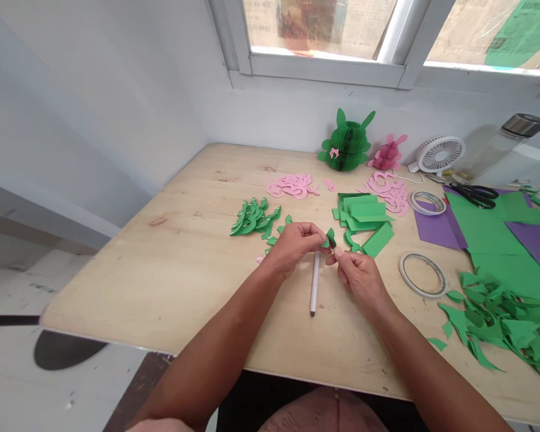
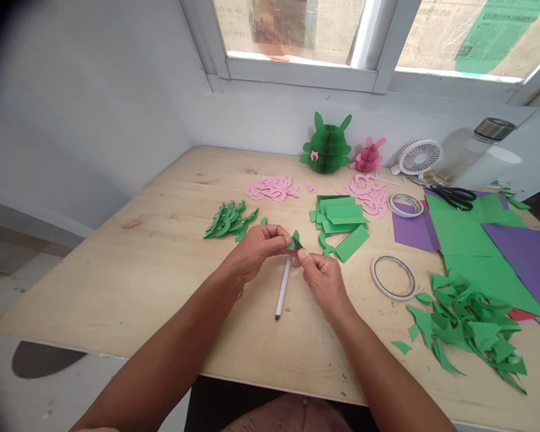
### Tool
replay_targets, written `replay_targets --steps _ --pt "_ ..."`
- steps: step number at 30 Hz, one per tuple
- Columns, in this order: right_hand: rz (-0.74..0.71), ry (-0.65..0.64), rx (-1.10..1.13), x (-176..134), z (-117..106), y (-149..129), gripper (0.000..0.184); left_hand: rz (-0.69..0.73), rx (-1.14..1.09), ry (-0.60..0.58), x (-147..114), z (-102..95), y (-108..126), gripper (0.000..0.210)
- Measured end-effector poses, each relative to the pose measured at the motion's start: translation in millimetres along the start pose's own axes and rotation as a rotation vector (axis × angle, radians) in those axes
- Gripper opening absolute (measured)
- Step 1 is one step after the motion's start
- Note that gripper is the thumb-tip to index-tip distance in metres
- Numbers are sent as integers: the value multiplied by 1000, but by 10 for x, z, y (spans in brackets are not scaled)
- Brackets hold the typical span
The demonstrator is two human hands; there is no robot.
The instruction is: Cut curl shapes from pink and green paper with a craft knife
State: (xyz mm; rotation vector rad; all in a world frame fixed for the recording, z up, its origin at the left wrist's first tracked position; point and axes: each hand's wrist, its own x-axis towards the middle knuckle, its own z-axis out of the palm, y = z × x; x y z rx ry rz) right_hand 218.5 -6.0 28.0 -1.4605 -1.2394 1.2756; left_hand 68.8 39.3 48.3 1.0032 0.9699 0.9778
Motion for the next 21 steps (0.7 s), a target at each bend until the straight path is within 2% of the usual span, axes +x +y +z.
replay_targets --steps 15,21 --pt "-7 18 1 11 -10 29 57 -6 0 -2 -7 8 12 12" --pt "-20 9 180 32 -75 -43 53 41 39 104 23 -31 12 17"
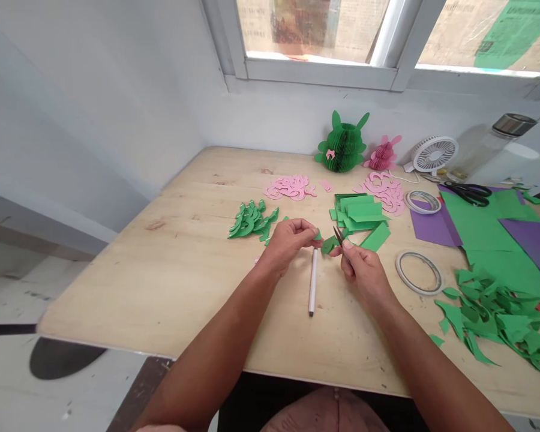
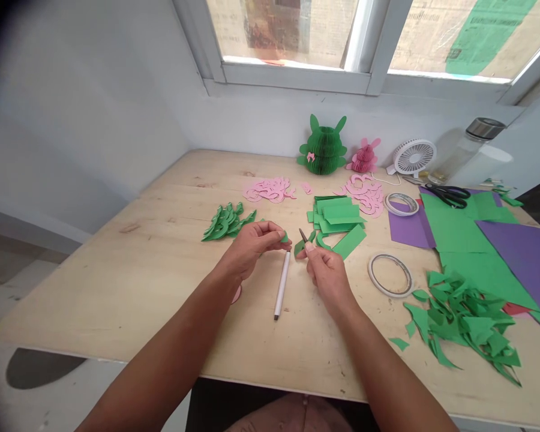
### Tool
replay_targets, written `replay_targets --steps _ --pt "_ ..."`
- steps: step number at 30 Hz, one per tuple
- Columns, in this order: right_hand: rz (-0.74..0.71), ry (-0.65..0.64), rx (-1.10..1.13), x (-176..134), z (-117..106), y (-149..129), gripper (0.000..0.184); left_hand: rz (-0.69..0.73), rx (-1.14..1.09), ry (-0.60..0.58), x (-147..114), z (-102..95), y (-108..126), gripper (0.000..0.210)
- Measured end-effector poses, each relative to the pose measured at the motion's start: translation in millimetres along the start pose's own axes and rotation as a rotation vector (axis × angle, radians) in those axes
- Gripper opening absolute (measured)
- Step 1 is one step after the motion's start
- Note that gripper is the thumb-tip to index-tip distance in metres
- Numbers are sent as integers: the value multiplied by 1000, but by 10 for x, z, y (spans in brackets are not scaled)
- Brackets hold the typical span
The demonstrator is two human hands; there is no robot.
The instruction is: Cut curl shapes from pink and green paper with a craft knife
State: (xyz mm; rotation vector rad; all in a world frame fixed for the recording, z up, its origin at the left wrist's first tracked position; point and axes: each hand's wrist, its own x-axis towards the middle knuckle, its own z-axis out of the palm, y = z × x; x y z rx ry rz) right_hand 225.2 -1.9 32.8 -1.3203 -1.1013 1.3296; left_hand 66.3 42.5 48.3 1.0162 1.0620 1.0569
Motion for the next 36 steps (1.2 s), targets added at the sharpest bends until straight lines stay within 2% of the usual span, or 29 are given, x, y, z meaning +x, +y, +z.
replay_targets --steps 2,4,10,14,19,25,36 --pt "-26 60 71 8 -19 -36 51 67 104 43 23 -8 -34 18" --pt "-60 143 123 21 -45 -64 51 159 308 97 51 -17 -83 17" --pt "-211 365 186 113 -181 -57 45 270 632 207 102 -53 -177 13" --pt "-223 449 192 171 -238 -25 41 346 811 210 92 -27 -195 17" --pt "-193 475 191 191 -238 -25 37 460 976 93 96 61 -271 15" --pt "-156 472 211 175 -217 -56 33 545 1315 -20 137 130 -388 19" --pt "-129 475 215 183 -206 -54 33 498 1285 -11 162 170 -423 13"
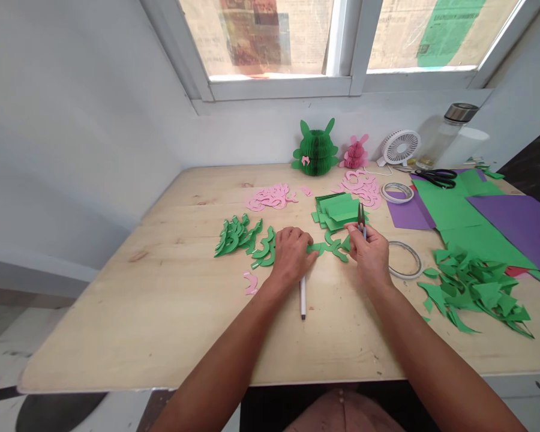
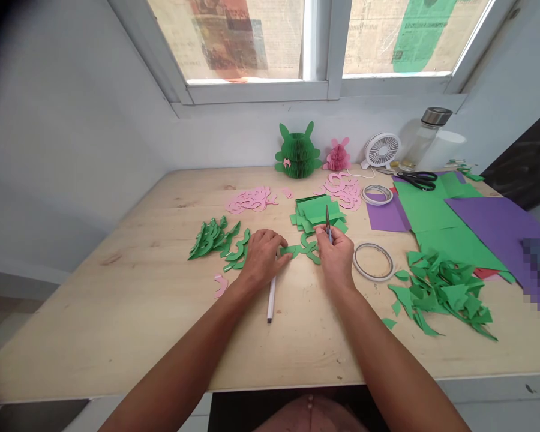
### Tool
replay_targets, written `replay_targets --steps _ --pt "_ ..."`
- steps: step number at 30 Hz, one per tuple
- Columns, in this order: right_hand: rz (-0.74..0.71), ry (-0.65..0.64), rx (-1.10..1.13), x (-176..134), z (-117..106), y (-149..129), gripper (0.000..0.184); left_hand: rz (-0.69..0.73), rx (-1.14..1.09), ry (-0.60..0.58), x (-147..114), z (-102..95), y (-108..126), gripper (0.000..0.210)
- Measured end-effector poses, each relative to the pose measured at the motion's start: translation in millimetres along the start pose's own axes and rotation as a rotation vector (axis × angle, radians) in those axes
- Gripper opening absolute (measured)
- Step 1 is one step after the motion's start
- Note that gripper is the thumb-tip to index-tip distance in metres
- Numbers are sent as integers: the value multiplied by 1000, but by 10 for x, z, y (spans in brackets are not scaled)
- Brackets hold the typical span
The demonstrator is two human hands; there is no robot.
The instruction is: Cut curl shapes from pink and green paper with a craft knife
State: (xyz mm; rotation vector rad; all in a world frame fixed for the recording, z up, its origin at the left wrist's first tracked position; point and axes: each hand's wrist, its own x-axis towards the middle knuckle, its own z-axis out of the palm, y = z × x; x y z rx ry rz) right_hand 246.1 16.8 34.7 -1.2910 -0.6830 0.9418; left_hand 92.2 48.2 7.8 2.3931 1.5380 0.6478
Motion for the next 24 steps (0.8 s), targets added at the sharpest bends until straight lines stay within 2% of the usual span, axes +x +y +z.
replay_targets --steps 13,17,21,24 --pt "-1 -21 -60 11 -18 8 35 -24 -192 49 11 26 -15 19" --pt "-89 -28 -132 -10 -25 -16 33 4 -277 59 -6 -76 -34 25" --pt "-219 -13 -299 -18 -46 -8 33 48 -374 33 -39 -186 -45 27" --pt "-248 -80 -408 -13 -59 28 33 50 -553 17 -54 -240 -30 29"
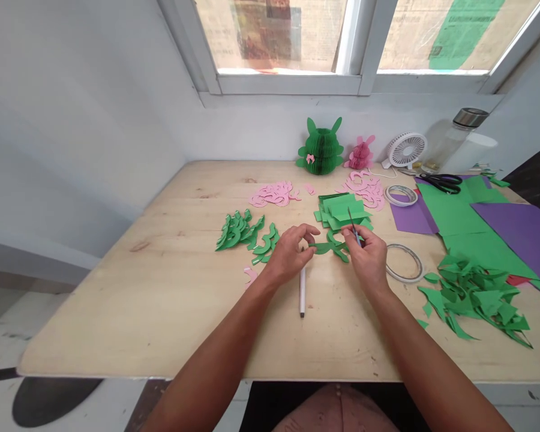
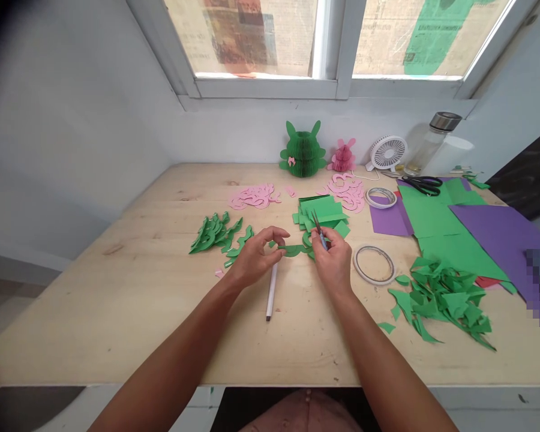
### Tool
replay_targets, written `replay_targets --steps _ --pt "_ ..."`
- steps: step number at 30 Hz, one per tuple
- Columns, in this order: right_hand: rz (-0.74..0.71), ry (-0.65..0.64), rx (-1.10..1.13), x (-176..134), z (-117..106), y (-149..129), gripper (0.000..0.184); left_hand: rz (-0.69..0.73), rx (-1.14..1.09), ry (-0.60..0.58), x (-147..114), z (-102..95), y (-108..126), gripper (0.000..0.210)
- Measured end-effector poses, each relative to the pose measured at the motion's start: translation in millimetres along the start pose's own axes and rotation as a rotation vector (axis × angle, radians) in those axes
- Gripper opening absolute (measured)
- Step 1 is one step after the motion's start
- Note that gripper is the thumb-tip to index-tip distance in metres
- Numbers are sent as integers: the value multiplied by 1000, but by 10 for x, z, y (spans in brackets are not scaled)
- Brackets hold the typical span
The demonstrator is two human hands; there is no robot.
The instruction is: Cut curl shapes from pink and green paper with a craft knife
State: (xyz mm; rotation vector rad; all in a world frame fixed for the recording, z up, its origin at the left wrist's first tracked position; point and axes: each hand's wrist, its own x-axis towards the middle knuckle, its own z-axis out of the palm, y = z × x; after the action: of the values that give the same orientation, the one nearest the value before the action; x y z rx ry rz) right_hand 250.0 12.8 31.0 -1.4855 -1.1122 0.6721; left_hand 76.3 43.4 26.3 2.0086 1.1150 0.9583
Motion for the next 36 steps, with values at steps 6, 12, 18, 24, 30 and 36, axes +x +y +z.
replay_targets --steps 6,12,18,24,30,36 --pt "-20 -227 -31 -30 36 41 33 -146 -322 72 17 -1 31 32" --pt "60 -232 58 -65 57 18 33 -238 -661 138 32 16 28 34" --pt "100 -107 52 -45 12 12 36 -295 -746 148 29 -39 61 37" --pt "12 -225 -25 -38 -12 -50 34 -235 -654 91 29 -68 21 38" --pt "23 -402 -32 -49 10 -15 29 -237 -698 88 30 -69 55 41" --pt "106 -280 49 -61 50 31 30 -360 -818 156 29 -24 90 41"
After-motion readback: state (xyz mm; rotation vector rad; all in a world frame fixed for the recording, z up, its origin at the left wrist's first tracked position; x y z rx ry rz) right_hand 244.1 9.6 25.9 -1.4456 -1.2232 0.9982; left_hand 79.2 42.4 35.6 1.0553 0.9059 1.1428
